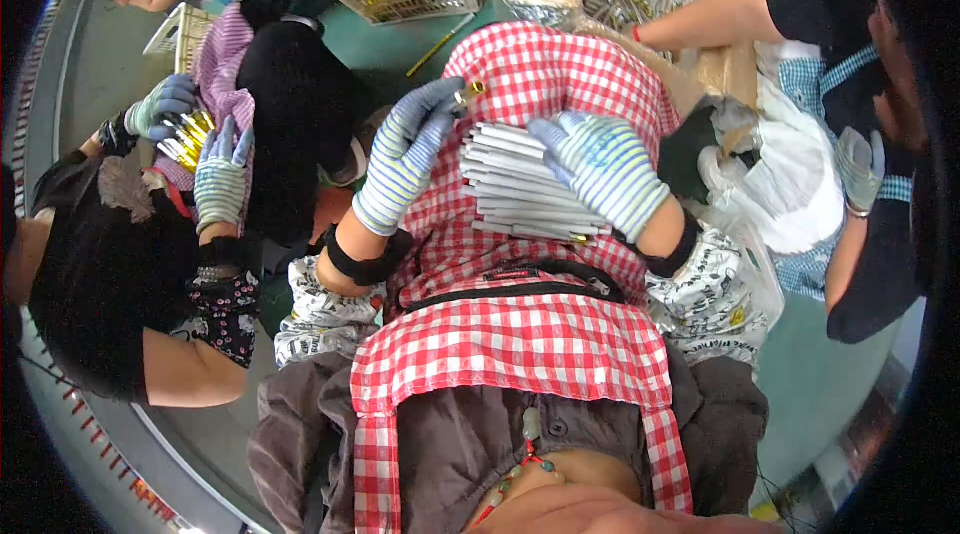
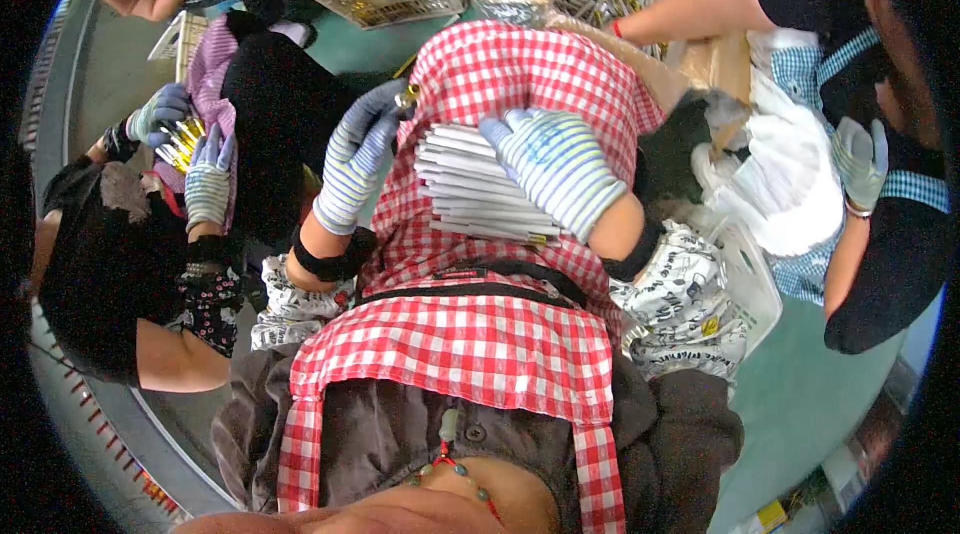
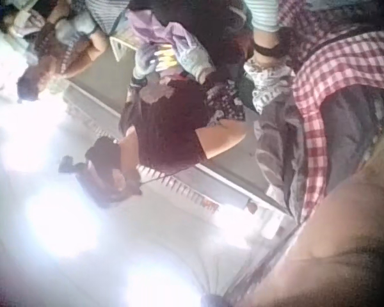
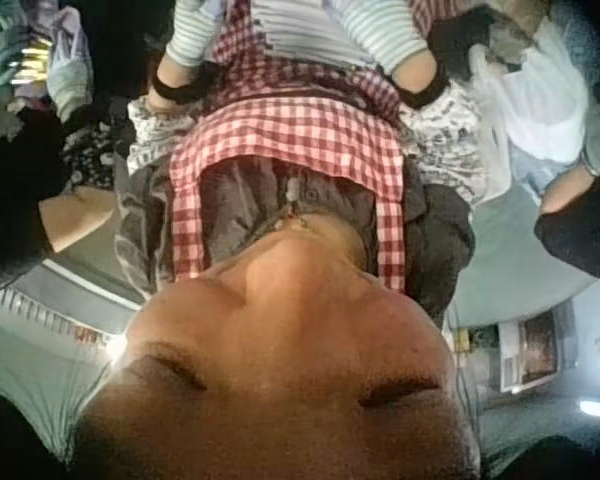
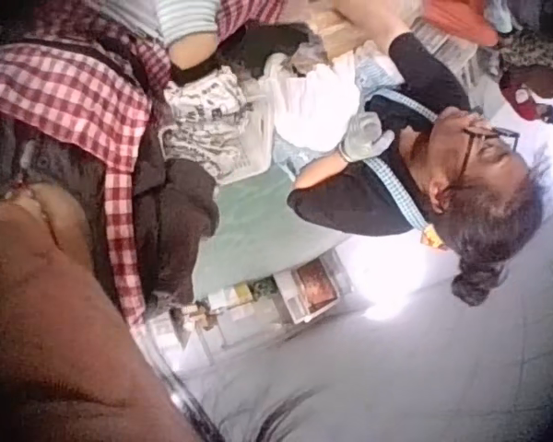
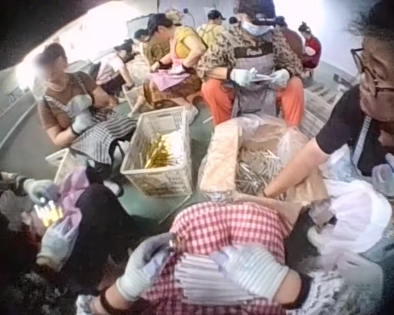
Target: Manually assembling small plastic tubes with metal caps in a factory workshop environment.
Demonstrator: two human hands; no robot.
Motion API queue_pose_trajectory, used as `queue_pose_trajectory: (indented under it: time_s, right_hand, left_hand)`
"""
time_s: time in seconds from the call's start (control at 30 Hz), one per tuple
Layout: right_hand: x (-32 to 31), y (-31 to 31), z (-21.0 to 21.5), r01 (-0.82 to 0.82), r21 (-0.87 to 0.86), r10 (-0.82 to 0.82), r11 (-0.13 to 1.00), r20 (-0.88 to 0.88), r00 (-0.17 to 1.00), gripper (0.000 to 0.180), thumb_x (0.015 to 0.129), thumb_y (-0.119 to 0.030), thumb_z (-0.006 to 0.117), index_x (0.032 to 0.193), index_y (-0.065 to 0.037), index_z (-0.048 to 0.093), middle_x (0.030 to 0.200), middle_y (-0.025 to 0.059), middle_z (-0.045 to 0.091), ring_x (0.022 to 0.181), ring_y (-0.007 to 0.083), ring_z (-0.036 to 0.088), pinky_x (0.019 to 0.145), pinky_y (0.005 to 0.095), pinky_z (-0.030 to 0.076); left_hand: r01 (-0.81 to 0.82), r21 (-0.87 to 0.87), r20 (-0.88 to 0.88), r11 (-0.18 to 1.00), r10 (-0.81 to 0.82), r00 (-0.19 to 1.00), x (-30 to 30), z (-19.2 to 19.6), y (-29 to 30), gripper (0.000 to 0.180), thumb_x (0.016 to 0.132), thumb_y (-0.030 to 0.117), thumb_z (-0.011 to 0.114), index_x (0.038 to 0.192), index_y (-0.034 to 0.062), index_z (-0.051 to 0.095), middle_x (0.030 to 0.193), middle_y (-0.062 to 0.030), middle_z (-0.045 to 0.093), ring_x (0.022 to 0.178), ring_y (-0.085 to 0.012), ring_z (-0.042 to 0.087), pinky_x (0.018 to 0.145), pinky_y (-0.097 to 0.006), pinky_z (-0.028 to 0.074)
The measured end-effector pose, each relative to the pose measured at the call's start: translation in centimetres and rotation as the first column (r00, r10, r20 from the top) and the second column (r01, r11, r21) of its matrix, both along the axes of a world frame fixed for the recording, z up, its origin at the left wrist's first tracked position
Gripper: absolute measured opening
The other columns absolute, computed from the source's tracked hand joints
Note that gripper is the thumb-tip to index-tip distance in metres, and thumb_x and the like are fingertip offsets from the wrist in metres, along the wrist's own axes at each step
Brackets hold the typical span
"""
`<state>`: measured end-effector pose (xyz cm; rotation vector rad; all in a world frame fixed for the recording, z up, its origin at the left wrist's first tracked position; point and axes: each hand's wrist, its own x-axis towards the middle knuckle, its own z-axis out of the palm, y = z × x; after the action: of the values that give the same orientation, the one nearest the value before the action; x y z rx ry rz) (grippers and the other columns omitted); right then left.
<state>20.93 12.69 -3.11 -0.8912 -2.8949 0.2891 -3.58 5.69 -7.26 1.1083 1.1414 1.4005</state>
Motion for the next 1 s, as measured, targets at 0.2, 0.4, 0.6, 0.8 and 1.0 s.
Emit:
queue_pose_trajectory:
  time_s: [0.2,0.4,0.6,0.8,1.0]
  right_hand:
    - [-0.1,-1.7,3.2,-0.008,-0.055,0.012,0.998,0.071,0.997,0.034,0.085,-0.025,0.062,0.115,-0.009,0.059,0.095,0.0134,0.062,0.086,0.0307,0.063,0.075,0.0431,0.051]
    - [1.6,-3.4,5.7,-0.004,-0.081,0.006,0.997,0.027,1.0,0.026,0.088,-0.025,0.06,0.107,-0.007,0.062,0.088,0.0152,0.065,0.083,0.0315,0.066,0.076,0.0453,0.052]
    - [2.7,-3.8,8.4,0.107,-0.311,-0.19,0.945,-0.253,0.949,0.022,0.086,-0.02,0.061,0.099,-0.003,0.065,0.085,0.0198,0.065,0.08,0.0369,0.064,0.075,0.0463,0.05]
    - [1.7,-3.5,11.5,-0.323,-0.715,-0.563,0.621,-0.693,0.451,0.011,0.091,0.0,0.062,0.101,-0.002,0.063,0.1,0.0109,0.067,0.086,0.0154,0.066,0.078,0.0289,0.054]
    - [1.6,-4.4,10.8,-0.412,-0.692,-0.647,0.593,-0.714,0.267,0.012,0.093,-0.004,0.063,0.104,0.0,0.064,0.1,0.0157,0.068,0.088,0.0199,0.069,0.08,0.0327,0.058]
  left_hand:
    - [0.068,0.057,-0.157,0.996,-0.059,0.986,-0.2,4.1,-3.1,0.036,0.099,0.004,0.051,0.135,0.0005,0.052,0.126,-0.0087,0.06,0.116,-0.0173,0.057,0.104,-0.034,0.044]
    - [0.222,0.025,-0.206,0.975,-0.213,0.955,1.0,7.2,-4.4,0.037,0.102,0.01,0.05,0.137,-0.0007,0.048,0.128,-0.0086,0.06,0.115,-0.0163,0.057,0.102,-0.032,0.044]
    - [0.231,0.013,-0.153,0.973,-0.227,0.962,0.7,8.2,-4.3,0.039,0.098,0.009,0.055,0.136,0.0003,0.049,0.13,-0.0094,0.058,0.117,-0.0164,0.055,0.104,-0.032,0.042]
    - [0.312,0.163,-0.538,0.936,-0.181,0.823,-1.8,10.0,-1.4,0.042,0.096,0.016,0.057,0.136,0.0069,0.055,0.107,-0.0158,0.07,0.092,-0.0273,0.069,0.084,-0.037,0.052]
    - [0.411,0.286,-0.652,0.865,-0.139,0.746,-0.7,10.4,-1.1,0.042,0.097,0.031,0.056,0.136,0.0153,0.057,0.087,-0.0148,0.066,0.078,-0.0332,0.066,0.073,-0.042,0.052]
